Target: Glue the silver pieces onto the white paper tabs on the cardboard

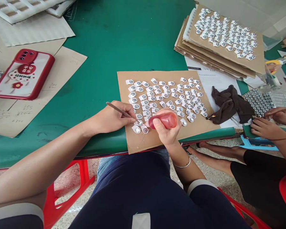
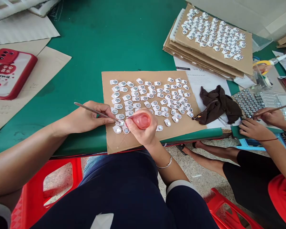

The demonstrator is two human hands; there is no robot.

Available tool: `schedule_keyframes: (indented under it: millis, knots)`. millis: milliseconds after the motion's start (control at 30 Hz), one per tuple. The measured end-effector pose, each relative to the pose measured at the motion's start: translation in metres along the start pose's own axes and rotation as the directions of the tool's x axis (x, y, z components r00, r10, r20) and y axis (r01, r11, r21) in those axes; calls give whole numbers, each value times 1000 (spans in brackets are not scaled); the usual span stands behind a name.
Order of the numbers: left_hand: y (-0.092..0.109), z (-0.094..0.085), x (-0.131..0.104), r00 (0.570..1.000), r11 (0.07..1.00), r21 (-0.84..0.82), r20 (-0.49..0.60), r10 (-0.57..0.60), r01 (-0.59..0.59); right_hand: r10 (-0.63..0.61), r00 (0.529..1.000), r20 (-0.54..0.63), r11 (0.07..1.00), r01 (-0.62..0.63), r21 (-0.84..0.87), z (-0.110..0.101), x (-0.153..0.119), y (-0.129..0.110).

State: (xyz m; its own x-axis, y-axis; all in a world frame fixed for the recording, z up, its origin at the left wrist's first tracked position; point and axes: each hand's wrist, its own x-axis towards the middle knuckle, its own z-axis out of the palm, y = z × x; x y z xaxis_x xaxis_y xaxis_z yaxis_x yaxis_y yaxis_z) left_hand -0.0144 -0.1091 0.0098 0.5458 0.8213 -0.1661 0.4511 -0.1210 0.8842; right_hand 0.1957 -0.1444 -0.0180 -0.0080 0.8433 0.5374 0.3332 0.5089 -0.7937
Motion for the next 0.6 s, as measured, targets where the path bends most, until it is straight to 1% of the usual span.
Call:
schedule_keyframes:
  millis: [433,600]
  knots:
    - [-1,0,0,1000,1000,-20,-7,-4,3,-11,1000,2,1000,11,-11,3,0,-3]
    - [-2,1,1,1000,999,-45,-7,-4,3,6,1000,29,1000,-6,-4,4,1,-5]
